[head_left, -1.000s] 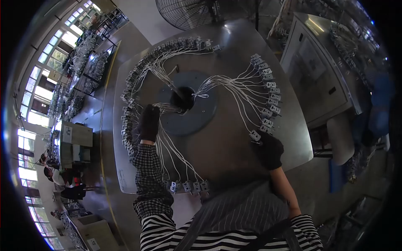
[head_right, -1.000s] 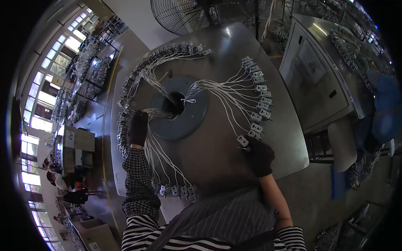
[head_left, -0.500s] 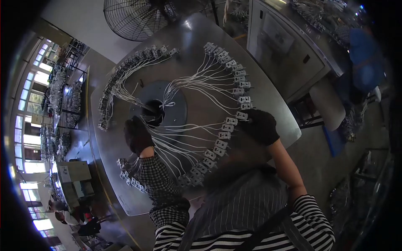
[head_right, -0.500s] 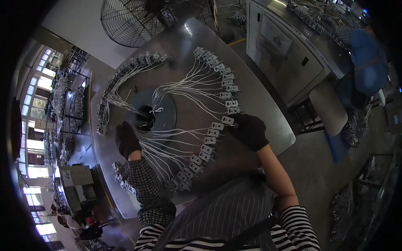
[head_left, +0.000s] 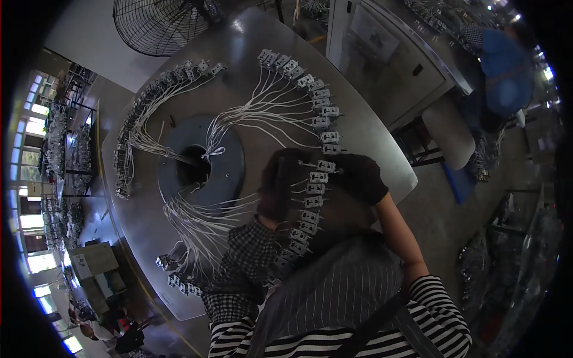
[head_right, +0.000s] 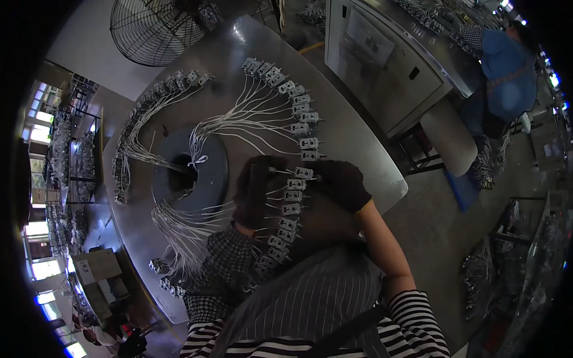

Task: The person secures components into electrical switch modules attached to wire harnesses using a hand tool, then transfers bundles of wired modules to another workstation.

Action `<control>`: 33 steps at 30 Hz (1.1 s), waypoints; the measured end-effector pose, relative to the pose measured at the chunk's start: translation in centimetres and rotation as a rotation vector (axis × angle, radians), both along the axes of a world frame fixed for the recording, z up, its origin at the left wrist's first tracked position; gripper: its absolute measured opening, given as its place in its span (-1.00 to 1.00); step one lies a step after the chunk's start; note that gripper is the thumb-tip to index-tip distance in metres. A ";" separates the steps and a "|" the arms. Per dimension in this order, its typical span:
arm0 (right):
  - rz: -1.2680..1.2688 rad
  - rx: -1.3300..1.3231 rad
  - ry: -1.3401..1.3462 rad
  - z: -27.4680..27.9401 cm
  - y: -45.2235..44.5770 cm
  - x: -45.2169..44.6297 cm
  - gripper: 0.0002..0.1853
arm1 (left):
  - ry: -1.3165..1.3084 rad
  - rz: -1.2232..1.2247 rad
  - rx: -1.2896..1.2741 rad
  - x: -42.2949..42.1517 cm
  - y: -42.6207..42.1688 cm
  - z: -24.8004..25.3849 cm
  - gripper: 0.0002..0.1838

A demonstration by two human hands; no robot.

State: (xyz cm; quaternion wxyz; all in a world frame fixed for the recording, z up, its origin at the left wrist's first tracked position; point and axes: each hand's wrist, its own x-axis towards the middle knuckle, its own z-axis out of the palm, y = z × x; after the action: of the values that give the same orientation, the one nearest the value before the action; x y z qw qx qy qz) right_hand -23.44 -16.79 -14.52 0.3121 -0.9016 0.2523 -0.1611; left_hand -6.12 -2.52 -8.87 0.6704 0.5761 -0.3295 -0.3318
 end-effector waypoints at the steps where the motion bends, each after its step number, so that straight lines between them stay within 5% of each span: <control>1: 0.000 -0.005 0.009 -0.3 0.2 -0.1 -0.55 | -0.302 -0.035 0.034 -0.5 -0.8 -0.7 -0.71; 2: -0.021 -0.019 -0.022 -0.7 0.5 -0.3 -0.57 | -0.602 -0.071 0.072 -0.8 -1.3 -1.3 -0.69; 3: -0.040 -0.033 -0.051 -1.0 0.8 -0.6 -0.59 | -0.588 -0.072 0.071 -1.0 -1.6 -2.4 -0.69; 5: -0.093 -0.024 -0.064 -1.2 1.1 -1.0 -0.59 | -0.176 -0.100 -0.083 -1.3 -2.2 -4.7 -0.63; 9: -0.358 0.159 -0.027 0.4 1.7 -3.0 -0.59 | -0.038 -0.152 0.016 -0.4 -2.0 -2.7 -0.61; 11: -0.368 0.155 -0.076 0.5 2.4 -3.7 -0.58 | -0.466 -0.111 0.017 -0.1 -2.3 -2.9 -0.64; 15: -0.367 0.281 -0.171 1.3 3.6 -4.4 -0.63 | -0.712 -0.108 -0.022 0.3 -2.4 -3.8 -0.66; 17: -0.426 0.426 -0.233 1.7 4.3 -4.7 -0.66 | -0.182 -0.157 -0.003 -0.1 -2.2 -3.6 -0.66; 30: -0.519 0.655 -0.271 2.1 4.3 -3.1 -0.72 | -0.253 -0.120 0.041 -0.1 -2.2 -2.9 -0.61; 33: -0.518 0.537 -0.299 1.6 4.4 -2.8 -0.74 | 0.053 -0.136 0.007 -0.1 -2.3 -2.9 -0.60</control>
State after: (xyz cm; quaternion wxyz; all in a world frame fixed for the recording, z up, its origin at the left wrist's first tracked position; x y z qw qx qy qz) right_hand -26.21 -12.41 -12.87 0.5190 -0.6612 0.4560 -0.2923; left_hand -6.24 -4.79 -11.73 0.6528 0.5459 -0.3488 -0.3927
